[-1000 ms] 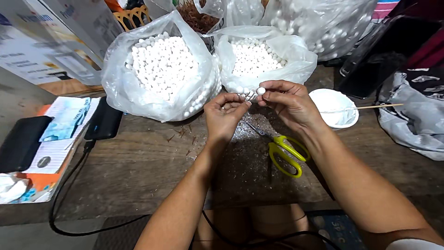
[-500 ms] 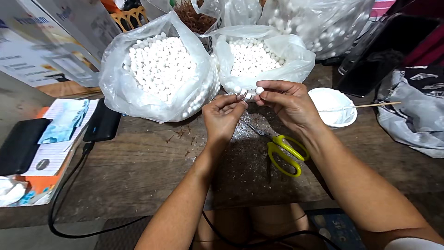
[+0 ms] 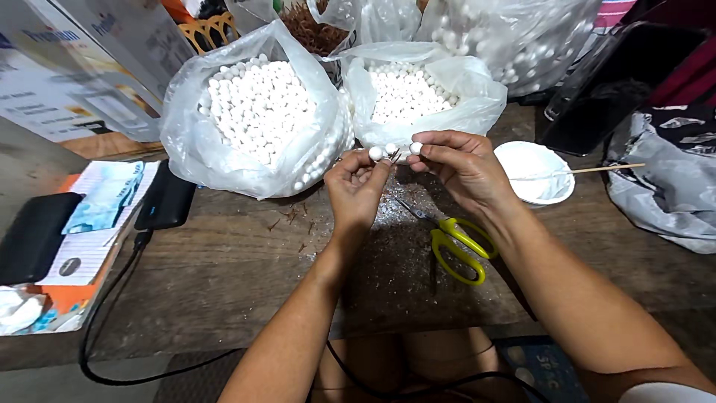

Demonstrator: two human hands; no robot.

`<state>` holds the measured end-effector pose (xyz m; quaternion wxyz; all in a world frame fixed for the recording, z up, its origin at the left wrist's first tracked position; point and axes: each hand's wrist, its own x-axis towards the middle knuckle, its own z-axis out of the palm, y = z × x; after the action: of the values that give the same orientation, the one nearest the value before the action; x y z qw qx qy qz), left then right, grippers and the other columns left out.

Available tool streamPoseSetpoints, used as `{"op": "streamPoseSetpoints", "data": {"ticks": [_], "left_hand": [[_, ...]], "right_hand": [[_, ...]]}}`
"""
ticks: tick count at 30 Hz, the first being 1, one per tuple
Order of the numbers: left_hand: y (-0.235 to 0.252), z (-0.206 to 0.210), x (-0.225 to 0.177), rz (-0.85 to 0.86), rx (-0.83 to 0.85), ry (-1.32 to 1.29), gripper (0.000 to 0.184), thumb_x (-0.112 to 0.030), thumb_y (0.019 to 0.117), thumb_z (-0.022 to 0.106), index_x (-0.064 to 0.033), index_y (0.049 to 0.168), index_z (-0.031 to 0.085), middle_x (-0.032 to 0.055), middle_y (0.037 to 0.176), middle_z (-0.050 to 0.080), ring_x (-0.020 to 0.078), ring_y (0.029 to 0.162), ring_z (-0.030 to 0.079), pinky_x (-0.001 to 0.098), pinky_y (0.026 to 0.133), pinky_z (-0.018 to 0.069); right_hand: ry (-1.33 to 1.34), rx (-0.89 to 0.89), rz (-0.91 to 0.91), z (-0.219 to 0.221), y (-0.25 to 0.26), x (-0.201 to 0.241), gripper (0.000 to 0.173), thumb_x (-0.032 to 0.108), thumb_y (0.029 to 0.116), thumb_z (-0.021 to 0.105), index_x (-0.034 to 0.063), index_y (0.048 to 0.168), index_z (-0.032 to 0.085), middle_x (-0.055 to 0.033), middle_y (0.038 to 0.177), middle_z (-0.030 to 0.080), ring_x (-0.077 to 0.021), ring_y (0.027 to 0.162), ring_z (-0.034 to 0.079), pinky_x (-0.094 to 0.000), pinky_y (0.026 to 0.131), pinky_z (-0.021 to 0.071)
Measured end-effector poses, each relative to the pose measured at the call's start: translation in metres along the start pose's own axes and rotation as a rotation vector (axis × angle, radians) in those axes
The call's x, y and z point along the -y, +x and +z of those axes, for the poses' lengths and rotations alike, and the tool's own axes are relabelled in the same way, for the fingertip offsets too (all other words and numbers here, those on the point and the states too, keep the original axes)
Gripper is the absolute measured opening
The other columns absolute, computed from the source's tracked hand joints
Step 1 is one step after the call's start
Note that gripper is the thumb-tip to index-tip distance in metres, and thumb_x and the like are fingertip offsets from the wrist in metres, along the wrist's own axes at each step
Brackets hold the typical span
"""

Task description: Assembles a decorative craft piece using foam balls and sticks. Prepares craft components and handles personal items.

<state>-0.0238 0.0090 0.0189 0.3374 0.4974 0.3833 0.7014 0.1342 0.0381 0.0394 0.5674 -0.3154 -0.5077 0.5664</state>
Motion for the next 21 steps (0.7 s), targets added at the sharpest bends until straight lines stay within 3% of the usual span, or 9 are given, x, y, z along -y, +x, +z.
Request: {"op": "streamPoseSetpoints", "data": {"ticks": [3, 10, 21], "left_hand": [[-0.002, -0.0033, 0.0, 0.01, 0.048, 0.047, 0.016, 0.012, 0.0858, 0.064, -0.0043, 0.085, 0.066, -0.0039, 0.093, 0.064, -0.0028, 0.082, 0.063, 0.0145, 0.072, 0.0559], [-0.003, -0.0041, 0.0023, 0.084, 0.066, 0.096, 0.011, 0.013, 0.0825, 0.068, 0.0028, 0.084, 0.069, 0.0017, 0.098, 0.066, -0.0014, 0.094, 0.064, 0.013, 0.077, 0.055], [-0.0027, -0.0014, 0.0068, 0.143, 0.05, 0.087, 0.011, 0.016, 0.0795, 0.068, 0.0053, 0.083, 0.07, 0.0046, 0.099, 0.063, -0.0001, 0.088, 0.063, 0.0136, 0.076, 0.0562]], "right_hand": [[-0.001, -0.009, 0.004, 0.0009, -0.0011, 0.0007, 0.021, -0.012, 0.0915, 0.055, -0.0003, 0.099, 0.072, -0.003, 0.087, 0.074, -0.0111, 0.076, 0.073, -0.0271, 0.077, 0.0634], [-0.013, 0.022, 0.024, 0.0004, -0.002, 0.0031, 0.027, -0.016, 0.0905, 0.055, -0.002, 0.106, 0.072, -0.0024, 0.089, 0.075, -0.0097, 0.08, 0.074, -0.0253, 0.079, 0.0629], [-0.065, 0.06, 0.004, -0.003, -0.0012, -0.0017, 0.023, -0.013, 0.09, 0.06, 0.0002, 0.101, 0.075, -0.0009, 0.085, 0.075, -0.0078, 0.075, 0.072, -0.0241, 0.075, 0.0621]]}}
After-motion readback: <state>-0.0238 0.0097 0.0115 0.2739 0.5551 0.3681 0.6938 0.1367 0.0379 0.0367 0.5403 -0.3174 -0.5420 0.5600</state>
